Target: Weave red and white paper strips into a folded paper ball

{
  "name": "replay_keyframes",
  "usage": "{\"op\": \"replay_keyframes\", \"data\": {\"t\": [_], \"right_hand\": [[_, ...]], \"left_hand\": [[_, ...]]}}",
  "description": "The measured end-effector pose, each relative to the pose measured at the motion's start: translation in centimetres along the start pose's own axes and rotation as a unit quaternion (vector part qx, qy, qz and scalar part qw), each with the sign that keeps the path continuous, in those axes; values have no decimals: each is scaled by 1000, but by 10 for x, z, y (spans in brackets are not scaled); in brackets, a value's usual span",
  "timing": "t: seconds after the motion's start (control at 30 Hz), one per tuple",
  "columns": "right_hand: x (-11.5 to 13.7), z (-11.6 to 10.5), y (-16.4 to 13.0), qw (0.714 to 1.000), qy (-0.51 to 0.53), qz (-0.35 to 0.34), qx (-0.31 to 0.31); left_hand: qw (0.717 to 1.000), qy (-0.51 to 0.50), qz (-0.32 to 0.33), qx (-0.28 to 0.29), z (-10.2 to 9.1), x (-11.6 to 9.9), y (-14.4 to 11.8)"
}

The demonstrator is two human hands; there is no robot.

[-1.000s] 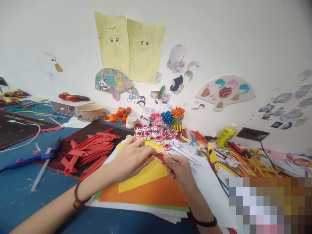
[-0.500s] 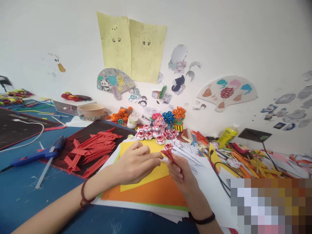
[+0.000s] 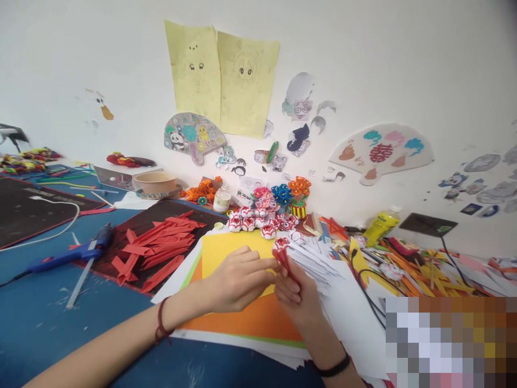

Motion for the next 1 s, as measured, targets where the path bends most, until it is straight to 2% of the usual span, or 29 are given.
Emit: {"op": "replay_keyframes", "data": {"t": [0.07, 0.13, 0.27, 0.33, 0.47, 0.5, 0.57, 0.67, 0.77, 0.87, 0.93, 1.0], "right_hand": [[2, -9, 3, 996, -78, -12, -48], [8, -17, 4, 982, -167, -31, -85], [21, -17, 6, 935, -338, -71, -81], [29, -16, 3, 891, -432, -105, -90], [45, -2, -8, 745, -616, -222, -125], [46, 2, -9, 718, -640, -242, -125], [43, 5, -11, 691, -663, -264, -117], [39, 3, -9, 687, -666, -269, -112], [42, 3, -10, 700, -648, -278, -114], [44, 2, -9, 739, -612, -255, -119], [46, -2, -9, 772, -575, -233, -140], [48, -9, -9, 800, -536, -216, -164]], "left_hand": [[998, -51, -46, 13, 8, 3, -1], [985, -116, -125, 9, 14, 16, -4], [949, -198, -237, -65, 14, 50, -18], [934, -218, -273, -80, 17, 64, -26], [933, -218, -281, -63, 26, 68, -31], [937, -212, -272, -55, 28, 65, -30], [948, -199, -246, -36, 34, 56, -27], [963, -177, -205, -8, 41, 45, -24], [971, -157, -179, 8, 40, 41, -23], [969, -166, -184, -2, 33, 44, -25], [960, -175, -218, -24, 29, 50, -30], [956, -171, -236, -23, 31, 50, -34]]}}
Point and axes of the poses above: each hand's wrist, its own y-axis towards the middle knuckle, its own z-axis out of the palm, x = y × z, the point moved 9 cm from there along y, towards the middle knuckle, and after that the axes turned 1 degree about z, right-handed, at the moved point
